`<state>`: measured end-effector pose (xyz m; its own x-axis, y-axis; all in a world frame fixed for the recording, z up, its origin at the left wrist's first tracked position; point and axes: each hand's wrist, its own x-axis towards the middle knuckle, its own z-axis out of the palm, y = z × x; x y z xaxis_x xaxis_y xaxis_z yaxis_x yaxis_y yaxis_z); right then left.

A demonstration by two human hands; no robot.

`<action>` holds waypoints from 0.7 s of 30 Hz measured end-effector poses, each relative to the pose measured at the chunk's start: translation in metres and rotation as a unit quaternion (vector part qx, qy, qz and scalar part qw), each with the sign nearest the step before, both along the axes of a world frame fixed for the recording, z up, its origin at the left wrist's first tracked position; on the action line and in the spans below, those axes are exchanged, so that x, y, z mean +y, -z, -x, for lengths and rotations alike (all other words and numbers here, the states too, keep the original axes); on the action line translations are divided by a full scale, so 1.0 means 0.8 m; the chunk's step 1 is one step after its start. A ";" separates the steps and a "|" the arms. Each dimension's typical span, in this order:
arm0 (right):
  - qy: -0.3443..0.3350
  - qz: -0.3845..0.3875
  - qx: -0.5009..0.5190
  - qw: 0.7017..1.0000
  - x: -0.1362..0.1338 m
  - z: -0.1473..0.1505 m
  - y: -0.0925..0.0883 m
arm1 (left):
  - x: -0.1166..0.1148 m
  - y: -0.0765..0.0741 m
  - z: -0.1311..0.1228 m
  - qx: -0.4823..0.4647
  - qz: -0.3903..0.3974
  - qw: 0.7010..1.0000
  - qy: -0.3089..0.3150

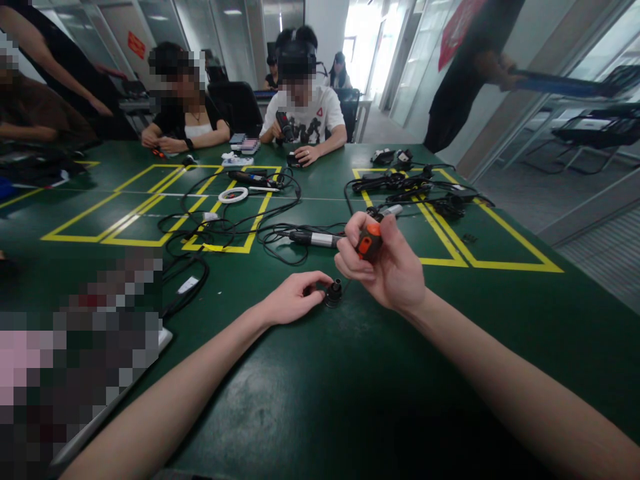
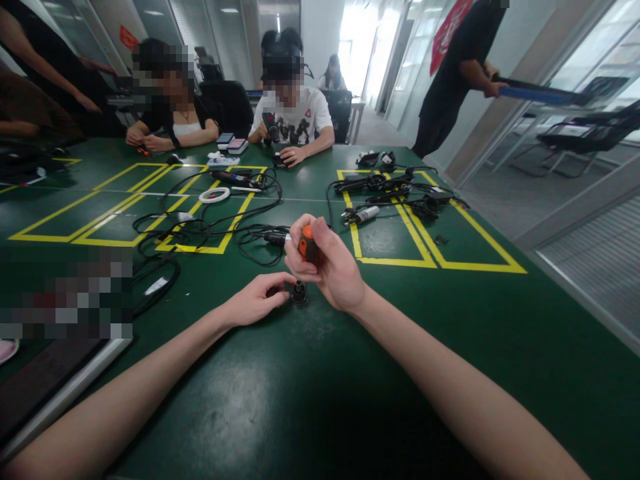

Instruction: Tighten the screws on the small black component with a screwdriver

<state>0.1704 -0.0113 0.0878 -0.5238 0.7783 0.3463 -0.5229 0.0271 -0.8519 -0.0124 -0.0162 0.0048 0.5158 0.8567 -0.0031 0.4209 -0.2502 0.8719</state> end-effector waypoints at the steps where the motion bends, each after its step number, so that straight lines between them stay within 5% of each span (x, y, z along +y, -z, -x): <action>1: 0.004 -0.002 -0.001 1.000 0.000 0.001 -0.001 | 0.000 0.000 0.000 -0.001 0.000 1.000 0.000; 21: 0.000 0.008 -0.006 1.000 0.003 0.002 -0.001 | 0.000 0.003 0.000 0.004 -0.016 1.000 -0.004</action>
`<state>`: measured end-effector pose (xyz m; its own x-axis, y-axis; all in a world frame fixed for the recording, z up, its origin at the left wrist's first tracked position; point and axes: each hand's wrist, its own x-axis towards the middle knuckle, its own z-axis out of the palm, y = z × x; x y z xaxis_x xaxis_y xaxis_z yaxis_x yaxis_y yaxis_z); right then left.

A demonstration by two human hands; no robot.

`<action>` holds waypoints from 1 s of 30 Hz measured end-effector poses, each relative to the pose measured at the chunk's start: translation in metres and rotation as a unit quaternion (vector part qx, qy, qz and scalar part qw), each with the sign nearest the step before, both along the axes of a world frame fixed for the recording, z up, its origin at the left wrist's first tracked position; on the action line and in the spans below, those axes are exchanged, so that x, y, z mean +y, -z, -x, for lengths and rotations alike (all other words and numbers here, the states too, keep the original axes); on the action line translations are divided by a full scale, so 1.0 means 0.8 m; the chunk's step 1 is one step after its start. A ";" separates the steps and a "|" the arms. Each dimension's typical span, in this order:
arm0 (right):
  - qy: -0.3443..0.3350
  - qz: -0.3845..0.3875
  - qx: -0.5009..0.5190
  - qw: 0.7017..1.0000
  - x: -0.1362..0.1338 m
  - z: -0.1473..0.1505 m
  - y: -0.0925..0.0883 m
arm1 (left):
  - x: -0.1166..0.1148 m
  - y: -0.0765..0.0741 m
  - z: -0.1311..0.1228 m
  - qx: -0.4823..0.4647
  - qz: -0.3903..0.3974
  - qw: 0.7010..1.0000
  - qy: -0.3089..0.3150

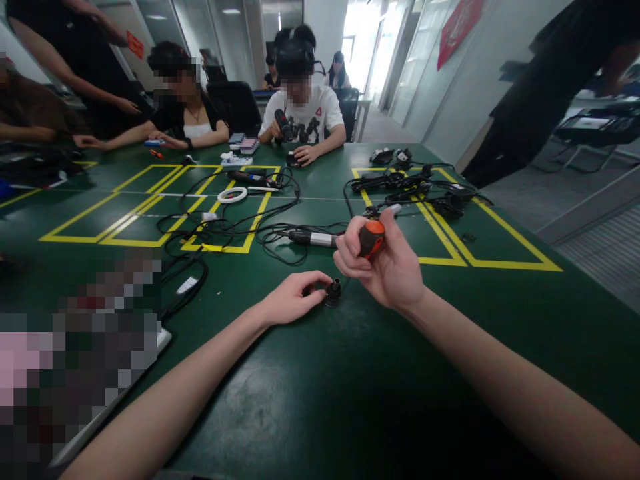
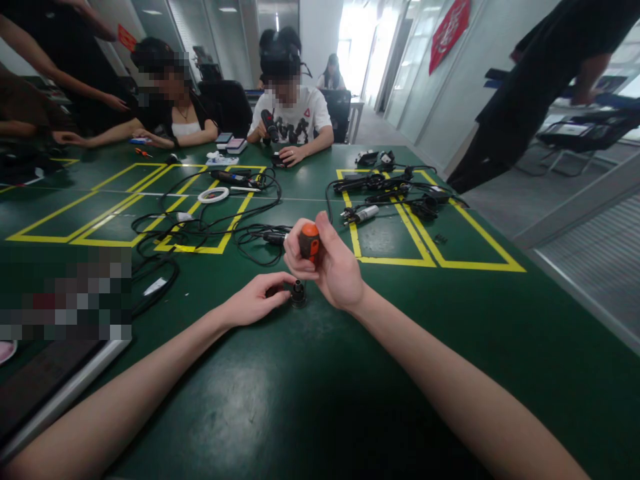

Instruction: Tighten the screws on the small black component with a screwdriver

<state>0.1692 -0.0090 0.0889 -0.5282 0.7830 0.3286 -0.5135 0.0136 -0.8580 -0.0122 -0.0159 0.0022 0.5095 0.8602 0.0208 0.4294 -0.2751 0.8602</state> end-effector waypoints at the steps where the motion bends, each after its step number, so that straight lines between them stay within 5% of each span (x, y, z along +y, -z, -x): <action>1: 0.002 0.000 0.000 1.000 0.000 0.000 0.000 | 0.000 0.000 0.000 0.003 0.001 1.000 0.000; 30: -0.025 0.004 0.026 0.999 -0.001 -0.002 0.003 | 0.001 -0.001 0.004 0.010 0.005 1.000 0.014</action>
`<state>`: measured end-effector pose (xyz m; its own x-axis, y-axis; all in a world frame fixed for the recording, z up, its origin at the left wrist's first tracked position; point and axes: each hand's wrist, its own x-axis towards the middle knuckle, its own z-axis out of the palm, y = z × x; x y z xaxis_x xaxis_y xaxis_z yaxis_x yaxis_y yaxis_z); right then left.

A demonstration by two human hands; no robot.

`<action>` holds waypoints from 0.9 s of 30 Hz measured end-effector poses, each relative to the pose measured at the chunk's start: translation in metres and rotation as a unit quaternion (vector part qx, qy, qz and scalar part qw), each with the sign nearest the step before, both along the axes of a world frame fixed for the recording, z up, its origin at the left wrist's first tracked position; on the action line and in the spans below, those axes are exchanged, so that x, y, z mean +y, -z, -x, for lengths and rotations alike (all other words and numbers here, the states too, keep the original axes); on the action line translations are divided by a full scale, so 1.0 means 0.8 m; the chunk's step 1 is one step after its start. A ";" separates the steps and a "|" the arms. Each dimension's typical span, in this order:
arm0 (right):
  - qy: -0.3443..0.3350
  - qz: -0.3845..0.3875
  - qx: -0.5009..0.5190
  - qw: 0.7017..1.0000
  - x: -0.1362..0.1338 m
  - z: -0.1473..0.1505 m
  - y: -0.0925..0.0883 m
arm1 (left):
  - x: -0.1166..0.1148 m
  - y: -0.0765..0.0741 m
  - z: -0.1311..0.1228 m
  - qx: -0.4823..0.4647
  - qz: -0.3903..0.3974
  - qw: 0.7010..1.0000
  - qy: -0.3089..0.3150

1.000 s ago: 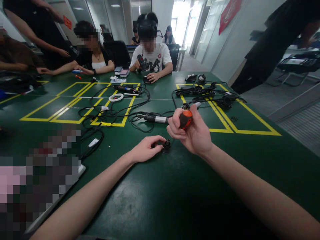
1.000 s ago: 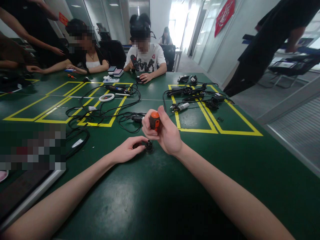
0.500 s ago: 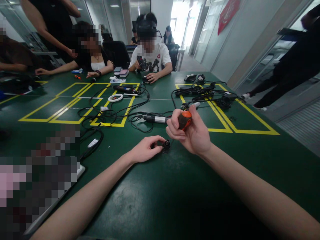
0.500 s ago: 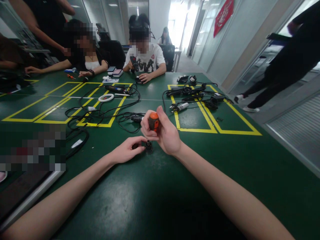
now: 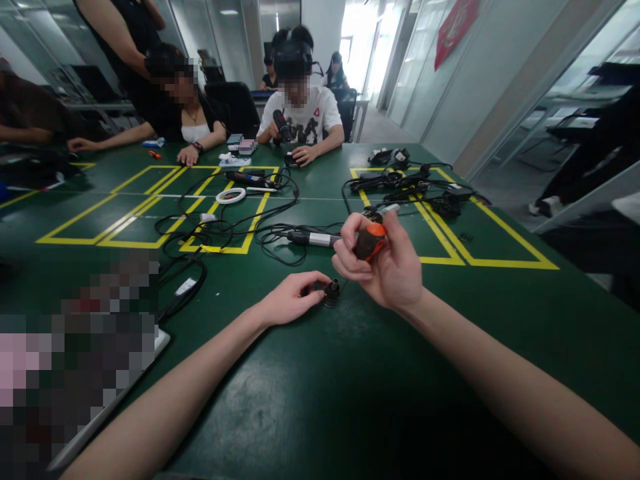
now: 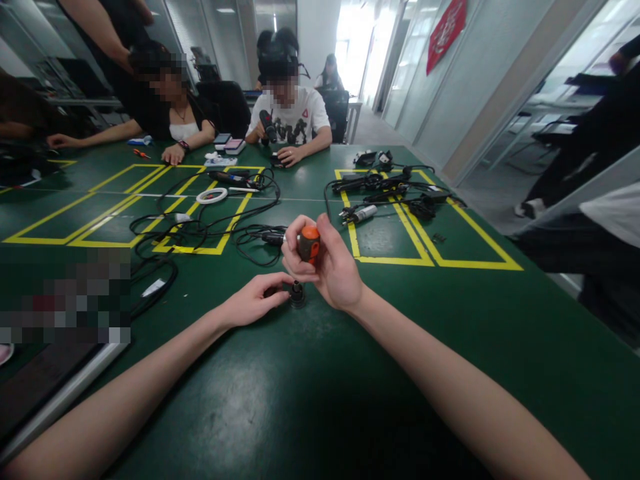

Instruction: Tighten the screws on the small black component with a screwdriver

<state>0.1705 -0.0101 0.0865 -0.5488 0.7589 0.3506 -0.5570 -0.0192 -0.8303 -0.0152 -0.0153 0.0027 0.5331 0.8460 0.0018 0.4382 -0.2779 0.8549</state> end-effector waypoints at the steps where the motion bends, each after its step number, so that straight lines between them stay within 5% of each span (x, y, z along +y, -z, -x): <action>1: -0.002 0.000 0.001 1.000 0.000 0.000 0.000 | 0.000 0.000 0.000 -0.002 0.000 1.000 0.002; 27: -0.003 -0.007 -0.011 1.000 0.000 0.003 -0.001 | -0.002 0.006 0.001 -0.007 -0.037 0.999 0.020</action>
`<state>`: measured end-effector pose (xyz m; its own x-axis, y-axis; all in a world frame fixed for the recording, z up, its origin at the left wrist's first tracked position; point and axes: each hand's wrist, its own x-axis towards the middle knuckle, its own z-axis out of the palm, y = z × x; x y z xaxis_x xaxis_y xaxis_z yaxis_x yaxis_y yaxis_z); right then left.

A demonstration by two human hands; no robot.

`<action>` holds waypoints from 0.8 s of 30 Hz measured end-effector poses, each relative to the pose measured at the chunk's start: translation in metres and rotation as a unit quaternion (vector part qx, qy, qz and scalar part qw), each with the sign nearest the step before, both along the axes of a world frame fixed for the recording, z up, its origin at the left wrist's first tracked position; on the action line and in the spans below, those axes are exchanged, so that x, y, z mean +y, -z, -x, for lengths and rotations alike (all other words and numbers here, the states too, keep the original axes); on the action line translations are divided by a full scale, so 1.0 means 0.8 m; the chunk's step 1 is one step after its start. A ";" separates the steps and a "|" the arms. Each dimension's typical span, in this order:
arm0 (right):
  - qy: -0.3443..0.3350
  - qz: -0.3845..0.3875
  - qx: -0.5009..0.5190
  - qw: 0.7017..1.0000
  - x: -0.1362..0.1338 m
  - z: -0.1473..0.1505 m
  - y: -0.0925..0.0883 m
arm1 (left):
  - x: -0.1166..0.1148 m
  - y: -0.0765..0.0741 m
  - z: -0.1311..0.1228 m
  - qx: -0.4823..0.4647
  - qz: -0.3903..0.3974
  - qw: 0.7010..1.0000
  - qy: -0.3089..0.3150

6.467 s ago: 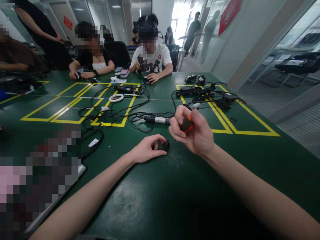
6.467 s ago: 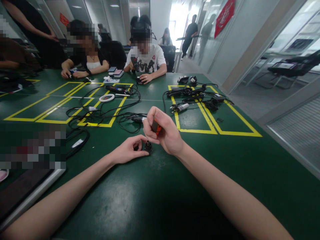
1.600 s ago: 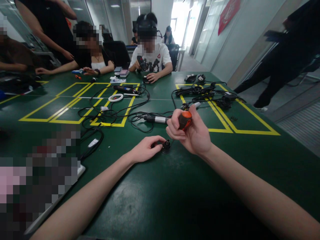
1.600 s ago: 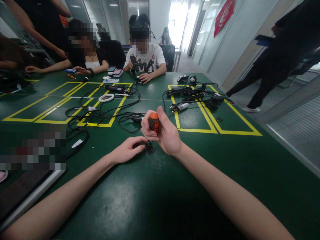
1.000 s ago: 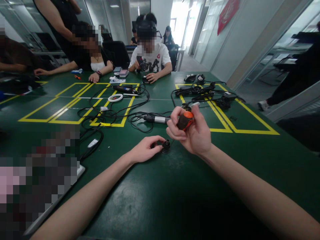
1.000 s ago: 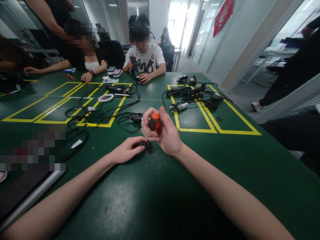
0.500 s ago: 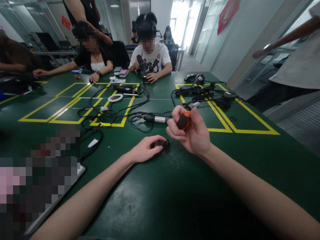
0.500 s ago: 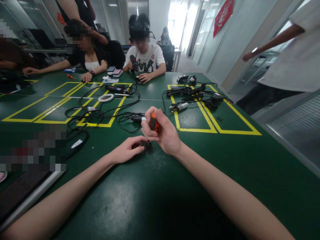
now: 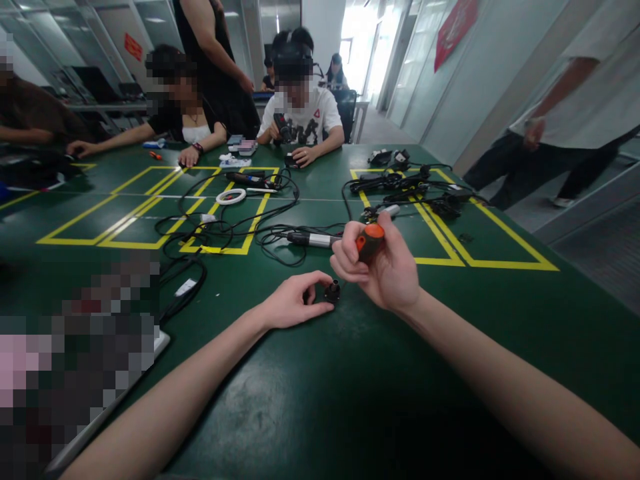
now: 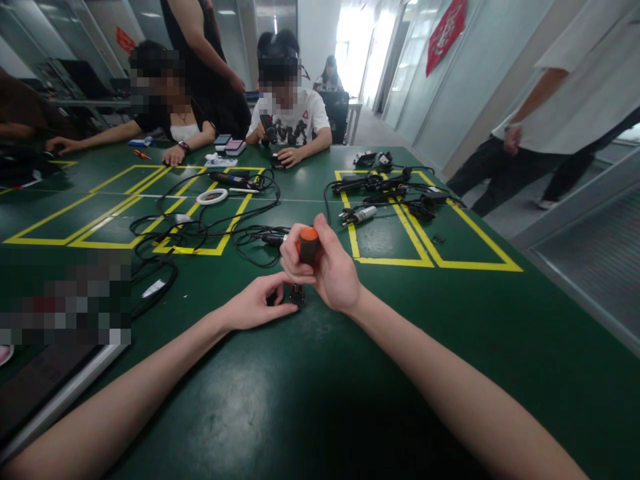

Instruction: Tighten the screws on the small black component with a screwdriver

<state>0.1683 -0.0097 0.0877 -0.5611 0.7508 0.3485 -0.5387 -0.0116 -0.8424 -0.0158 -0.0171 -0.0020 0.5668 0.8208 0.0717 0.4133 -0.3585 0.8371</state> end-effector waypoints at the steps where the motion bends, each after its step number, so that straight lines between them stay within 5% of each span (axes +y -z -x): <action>1: -0.003 -0.001 0.004 1.000 0.000 0.000 0.001 | 0.000 0.000 0.000 0.001 0.000 1.000 -0.002; 24: 0.004 0.008 0.013 1.000 0.001 -0.004 0.003 | 0.000 -0.002 -0.002 -0.006 0.016 1.000 -0.003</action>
